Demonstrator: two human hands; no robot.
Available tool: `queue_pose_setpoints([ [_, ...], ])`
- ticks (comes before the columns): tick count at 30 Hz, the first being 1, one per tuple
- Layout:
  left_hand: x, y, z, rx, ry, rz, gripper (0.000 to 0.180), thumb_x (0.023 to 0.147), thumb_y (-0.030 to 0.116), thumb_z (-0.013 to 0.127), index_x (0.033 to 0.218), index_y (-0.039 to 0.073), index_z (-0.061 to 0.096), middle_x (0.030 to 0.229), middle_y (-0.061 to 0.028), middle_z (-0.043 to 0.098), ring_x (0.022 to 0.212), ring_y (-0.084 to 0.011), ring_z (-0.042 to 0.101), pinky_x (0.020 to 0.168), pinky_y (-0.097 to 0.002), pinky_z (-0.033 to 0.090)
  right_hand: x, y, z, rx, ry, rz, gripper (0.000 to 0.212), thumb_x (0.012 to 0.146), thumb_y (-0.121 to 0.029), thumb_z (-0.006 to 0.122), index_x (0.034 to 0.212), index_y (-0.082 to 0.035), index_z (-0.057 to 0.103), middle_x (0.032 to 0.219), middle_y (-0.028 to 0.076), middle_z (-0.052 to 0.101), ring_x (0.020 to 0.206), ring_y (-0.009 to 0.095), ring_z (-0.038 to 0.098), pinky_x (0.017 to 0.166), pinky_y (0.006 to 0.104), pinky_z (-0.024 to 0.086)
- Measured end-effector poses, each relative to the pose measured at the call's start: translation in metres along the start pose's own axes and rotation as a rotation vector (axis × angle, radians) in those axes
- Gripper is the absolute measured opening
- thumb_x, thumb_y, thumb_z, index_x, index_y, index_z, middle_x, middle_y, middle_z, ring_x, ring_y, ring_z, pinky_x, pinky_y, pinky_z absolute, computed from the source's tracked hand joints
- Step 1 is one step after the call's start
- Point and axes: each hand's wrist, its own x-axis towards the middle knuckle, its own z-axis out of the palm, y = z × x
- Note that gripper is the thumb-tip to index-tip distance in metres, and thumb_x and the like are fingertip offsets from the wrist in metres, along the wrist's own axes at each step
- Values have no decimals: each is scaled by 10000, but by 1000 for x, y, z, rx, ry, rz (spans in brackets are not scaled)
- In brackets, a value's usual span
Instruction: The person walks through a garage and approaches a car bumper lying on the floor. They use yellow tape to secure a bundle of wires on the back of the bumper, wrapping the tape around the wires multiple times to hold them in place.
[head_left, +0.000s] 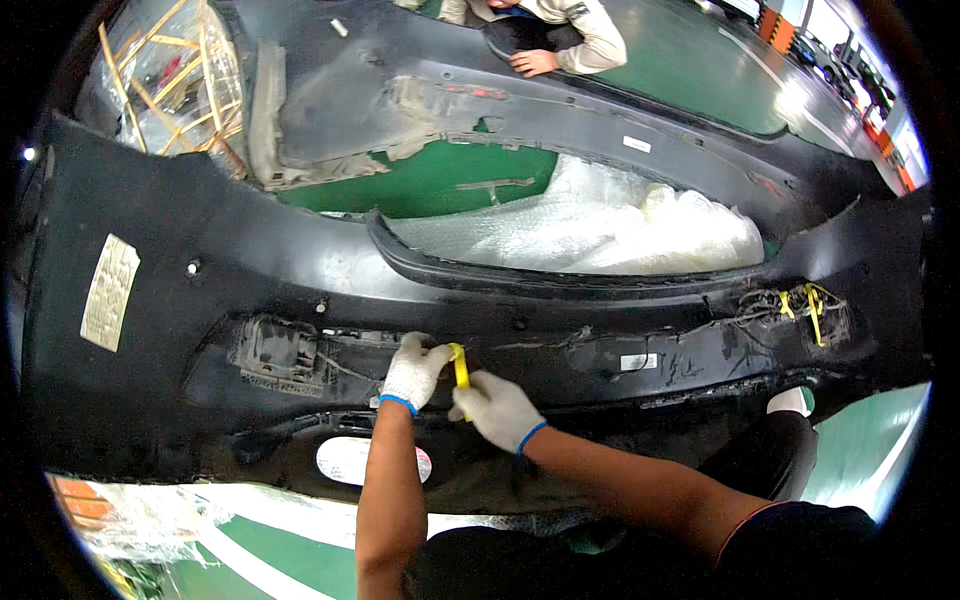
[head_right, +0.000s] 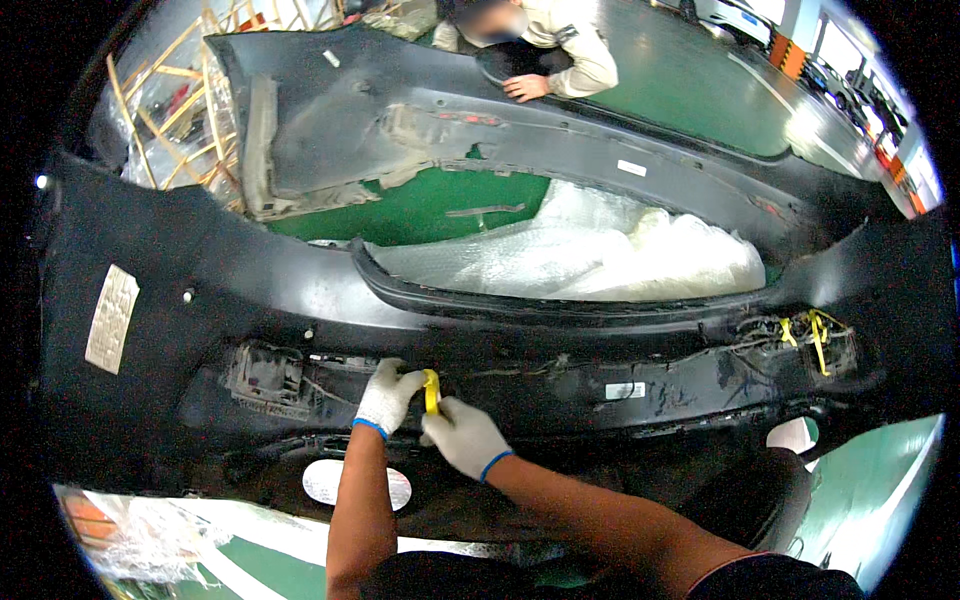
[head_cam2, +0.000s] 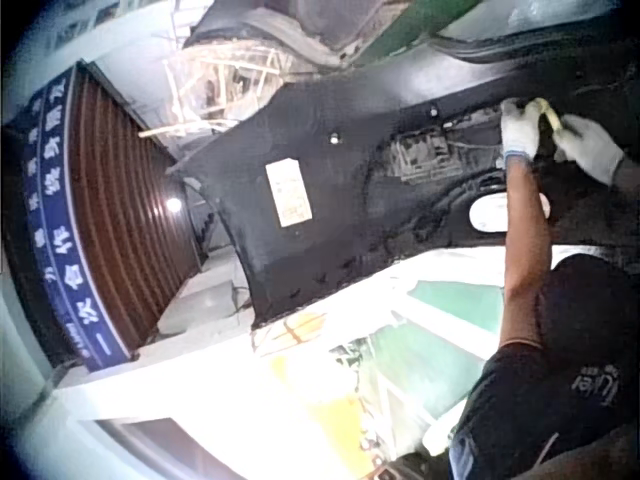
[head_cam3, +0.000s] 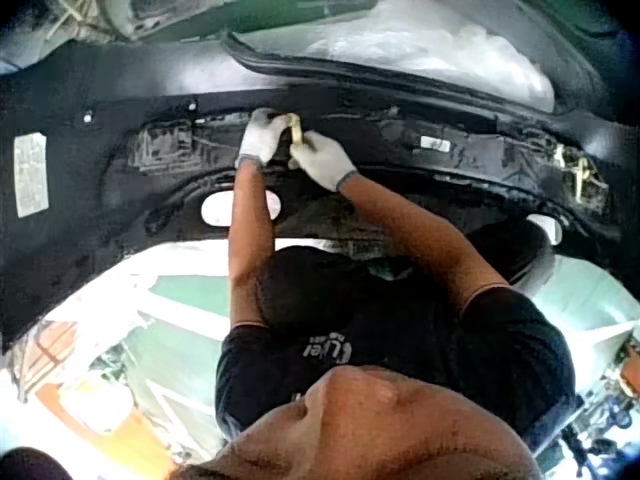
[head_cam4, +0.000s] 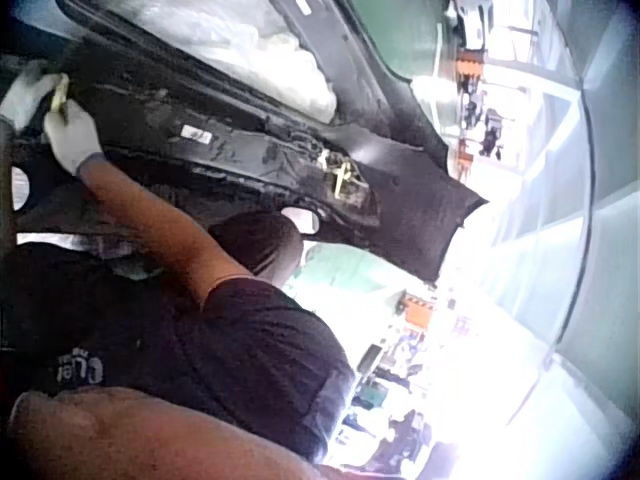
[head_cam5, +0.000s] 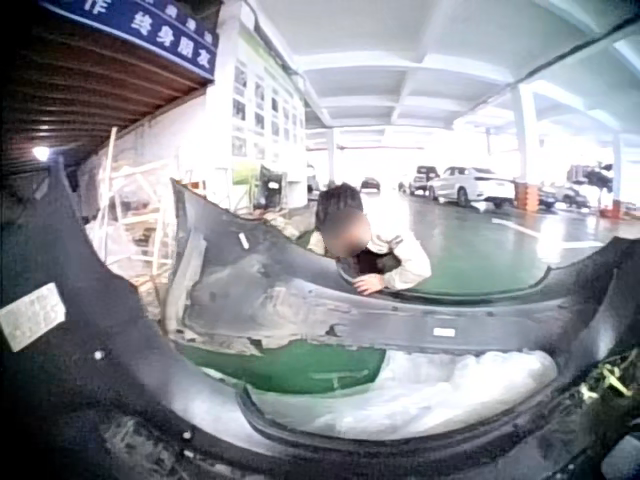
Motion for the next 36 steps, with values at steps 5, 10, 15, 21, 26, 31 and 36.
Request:
queue_pose_setpoints([
  [5,-9,23,-6,-266,-46,69,433,935,256,694,1231,-58,658,878,-78,696,768,-136,627,693,-291,513,-1,37,16,120,8,12,404,1029,-371,609,1147,12,659,1005,125,731,949,207,674,876,350,504],
  [10,-30,35,-20,-248,-215,-40,370,950,303,749,1146,-7,706,872,-18,668,714,-82,560,637,-254,456,32,62,9,166,85,-78,365,982,-308,696,1209,-23,699,1063,119,686,974,235,652,888,358,514],
  [15,-38,29,-24,-162,-310,-56,377,919,289,784,1163,16,694,884,-14,658,740,-82,563,643,-260,457,61,77,21,446,239,-369,355,936,-189,745,1255,-43,688,1228,110,682,1093,238,660,986,373,513],
  [21,-34,22,-17,58,-377,40,496,888,314,790,1234,-19,664,1045,-143,723,966,-215,660,879,-344,517,59,69,20,718,173,-171,502,876,-36,771,1354,-31,616,1251,71,684,1115,153,642,994,304,511],
  [26,-27,27,-10,177,-450,47,670,910,444,750,1369,-22,607,1199,-248,709,1129,-303,676,985,-404,503,55,65,7,393,81,-152,452,881,-63,755,1317,-57,636,1216,64,696,1083,160,649,970,317,513],
  [31,-25,21,-4,104,-391,64,630,899,369,783,1367,-15,608,1197,-194,715,1109,-272,667,994,-378,500,64,75,21,777,265,-68,388,903,-55,754,1275,-34,645,1187,49,713,1116,146,649,996,312,519],
  [36,-28,1,8,-42,-252,98,595,854,195,843,1360,-14,610,1190,-116,700,1133,-206,641,1011,-352,499,58,64,-1,127,-60,255,232,960,-254,682,975,-23,701,871,105,739,777,203,695,712,384,562],
])
